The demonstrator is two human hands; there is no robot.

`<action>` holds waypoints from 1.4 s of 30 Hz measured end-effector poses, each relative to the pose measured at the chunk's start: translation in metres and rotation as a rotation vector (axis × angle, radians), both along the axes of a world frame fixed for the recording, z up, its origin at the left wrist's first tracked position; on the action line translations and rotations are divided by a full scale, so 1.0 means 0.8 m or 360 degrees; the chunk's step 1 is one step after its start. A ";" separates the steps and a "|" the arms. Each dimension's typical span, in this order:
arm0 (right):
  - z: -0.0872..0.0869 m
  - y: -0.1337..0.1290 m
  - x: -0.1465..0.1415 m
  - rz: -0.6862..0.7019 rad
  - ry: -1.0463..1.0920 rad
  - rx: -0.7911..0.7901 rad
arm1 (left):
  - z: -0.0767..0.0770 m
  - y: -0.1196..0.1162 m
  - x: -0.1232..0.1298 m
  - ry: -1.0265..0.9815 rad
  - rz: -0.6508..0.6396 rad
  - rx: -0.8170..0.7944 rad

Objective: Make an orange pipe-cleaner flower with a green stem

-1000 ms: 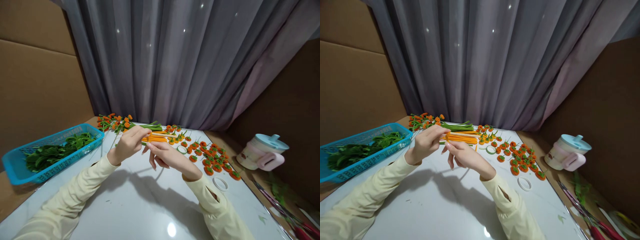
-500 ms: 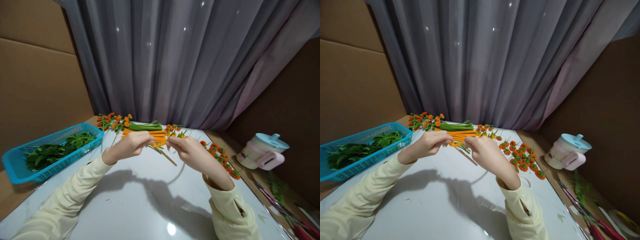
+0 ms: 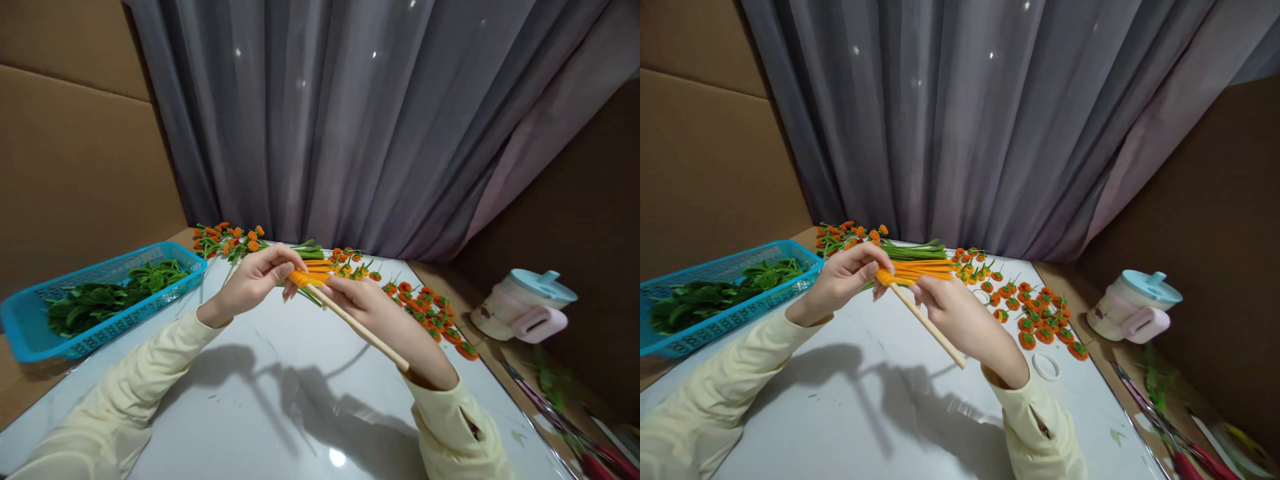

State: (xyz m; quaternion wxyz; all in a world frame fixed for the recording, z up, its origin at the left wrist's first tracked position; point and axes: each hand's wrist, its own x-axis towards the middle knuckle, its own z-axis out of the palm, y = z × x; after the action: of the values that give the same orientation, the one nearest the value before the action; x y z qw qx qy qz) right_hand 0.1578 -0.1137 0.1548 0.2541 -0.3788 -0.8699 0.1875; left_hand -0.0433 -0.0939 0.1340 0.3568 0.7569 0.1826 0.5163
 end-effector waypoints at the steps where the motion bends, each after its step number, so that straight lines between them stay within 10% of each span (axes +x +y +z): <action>1: -0.001 -0.003 -0.002 0.0005 -0.0007 -0.0014 | -0.002 0.000 0.001 -0.0027 -0.0013 0.0017; 14: 0.000 -0.001 -0.005 -0.0359 -0.0445 0.0493 | -0.018 -0.002 0.009 -0.0129 -0.0318 -0.0288; 23: -0.018 -0.014 -0.037 -0.0731 -0.0942 0.0645 | -0.026 -0.014 0.033 -0.0538 0.0013 -0.0800; 33: -0.015 -0.037 -0.039 -0.0467 -0.1198 0.0534 | -0.059 0.009 0.027 0.0309 0.0854 0.1119; 42: 0.005 -0.031 -0.010 -0.0447 -0.1206 0.0540 | -0.046 0.009 0.014 0.0804 0.0679 0.1288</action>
State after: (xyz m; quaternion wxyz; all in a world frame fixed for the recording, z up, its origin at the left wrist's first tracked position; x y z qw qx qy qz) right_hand 0.1499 -0.1386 0.1588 -0.0013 -0.4883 -0.8603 -0.1467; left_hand -0.0322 -0.0870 0.0975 -0.1326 0.8812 0.1990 0.4079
